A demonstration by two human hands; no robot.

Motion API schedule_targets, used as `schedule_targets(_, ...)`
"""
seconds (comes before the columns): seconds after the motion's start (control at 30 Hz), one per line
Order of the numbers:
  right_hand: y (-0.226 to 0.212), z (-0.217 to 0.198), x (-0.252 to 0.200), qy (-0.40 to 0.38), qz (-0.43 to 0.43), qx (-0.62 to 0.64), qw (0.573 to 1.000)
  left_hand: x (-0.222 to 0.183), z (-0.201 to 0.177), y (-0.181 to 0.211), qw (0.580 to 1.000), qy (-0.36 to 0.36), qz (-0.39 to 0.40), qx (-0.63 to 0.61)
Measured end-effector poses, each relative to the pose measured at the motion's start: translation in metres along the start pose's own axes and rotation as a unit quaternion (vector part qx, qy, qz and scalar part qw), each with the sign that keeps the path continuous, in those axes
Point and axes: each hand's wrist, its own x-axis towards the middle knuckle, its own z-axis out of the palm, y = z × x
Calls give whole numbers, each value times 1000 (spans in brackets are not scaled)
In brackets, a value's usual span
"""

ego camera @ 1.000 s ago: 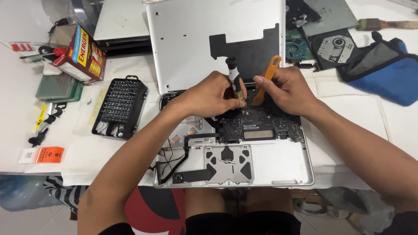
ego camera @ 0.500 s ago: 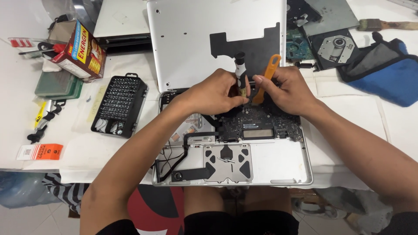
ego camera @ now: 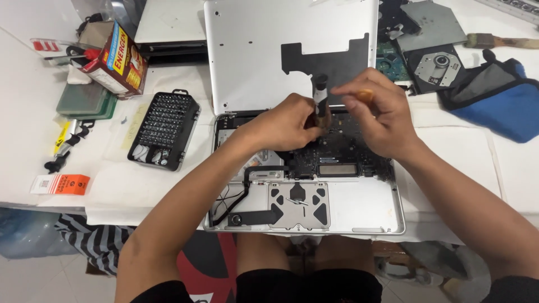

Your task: Extracting a cooling fan from a laptop using a screwdriver and a spudger.

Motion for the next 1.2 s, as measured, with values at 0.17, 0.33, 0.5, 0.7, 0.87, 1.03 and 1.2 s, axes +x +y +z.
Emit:
schedule_targets(0.17,-23,2,19,-35,-24,-96,995,-5,-4,11,995,-31,-91,31)
schedule_targets(0.33,-43,3,46,-102,-43,-142,984,-6,-7,26,974,-86,-199,63)
schedule_targets(0.5,-31,22,42,-76,-11,12,997,-15,-13,11,996,-32,-37,78)
schedule_targets(0.7,-40,20,44,-90,1,54,994,-21,-12,12,998,-39,1,52)
schedule_targets(0.87,-39,12,37,-89,14,45,995,-17,-9,-8,997,-30,20,72)
schedule_targets(1.03,-49,15,44,-88,-1,26,996,-27,-18,6,999,-27,17,38)
schedule_targets(1.2,-37,5,37,-150,-66,-39,986,-11,-10,-7,998,-47,-44,18)
